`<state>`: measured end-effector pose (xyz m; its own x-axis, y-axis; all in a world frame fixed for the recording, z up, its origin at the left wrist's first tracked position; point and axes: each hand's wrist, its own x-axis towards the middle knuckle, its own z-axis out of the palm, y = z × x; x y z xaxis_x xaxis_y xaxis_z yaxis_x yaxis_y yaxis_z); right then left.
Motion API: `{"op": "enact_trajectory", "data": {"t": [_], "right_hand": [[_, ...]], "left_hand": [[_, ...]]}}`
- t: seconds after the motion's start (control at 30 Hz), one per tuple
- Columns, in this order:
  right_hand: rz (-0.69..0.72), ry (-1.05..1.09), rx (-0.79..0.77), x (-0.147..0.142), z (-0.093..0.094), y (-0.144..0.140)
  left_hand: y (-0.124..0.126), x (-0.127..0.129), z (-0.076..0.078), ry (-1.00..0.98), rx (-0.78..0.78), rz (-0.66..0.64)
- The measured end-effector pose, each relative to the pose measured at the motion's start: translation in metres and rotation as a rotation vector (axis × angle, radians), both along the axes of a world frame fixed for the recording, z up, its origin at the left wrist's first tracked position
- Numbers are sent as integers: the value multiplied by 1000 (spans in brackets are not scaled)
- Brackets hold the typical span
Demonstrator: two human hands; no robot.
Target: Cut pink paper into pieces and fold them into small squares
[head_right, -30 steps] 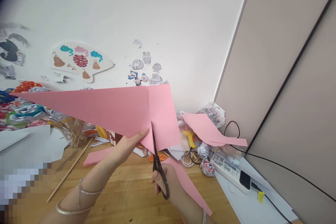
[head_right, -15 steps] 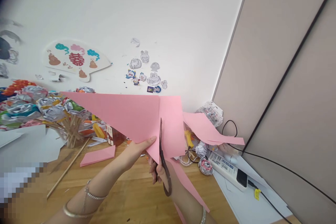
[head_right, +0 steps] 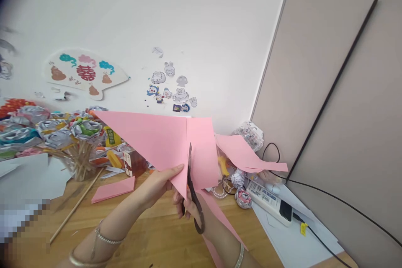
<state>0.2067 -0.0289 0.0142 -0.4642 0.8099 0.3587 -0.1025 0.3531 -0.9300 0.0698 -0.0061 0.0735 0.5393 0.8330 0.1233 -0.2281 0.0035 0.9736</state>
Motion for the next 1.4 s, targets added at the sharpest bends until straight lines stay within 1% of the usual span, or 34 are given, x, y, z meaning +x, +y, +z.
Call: {"op": "enact_trajectory", "data": {"t": [0.1,0.23,0.33,0.4,0.57,0.77,0.93,1.07,1.2,1.33,1.4], "right_hand": [[-32,9,-26,-4,5,-1],[-39,25,13,-3,3,0],[-49,18,-2,-2,0,1],[-59,33,-18,-2,-3,1],[-63,65,15,-3,-10,5],[-101,69,45,-3,-22,10],[-116,71,17,-3,-22,8],[-189,51,12,-1,-19,5],[-162,52,-15,-1,-24,8],[-215,55,-46,-2,-28,12],[-217,45,-66,-2,-28,13]], "left_hand": [[-1,2,-2,25,30,13],[-2,4,-3,37,45,42],[-2,5,-2,44,42,72],[-2,5,-1,48,44,58],[-3,5,-2,52,85,52],[-3,5,-2,55,90,83],[-3,4,-1,52,102,79],[-2,5,-2,39,92,103],[-2,5,-2,30,96,104],[-1,5,-2,19,101,118],[0,5,-2,22,96,111]]}}
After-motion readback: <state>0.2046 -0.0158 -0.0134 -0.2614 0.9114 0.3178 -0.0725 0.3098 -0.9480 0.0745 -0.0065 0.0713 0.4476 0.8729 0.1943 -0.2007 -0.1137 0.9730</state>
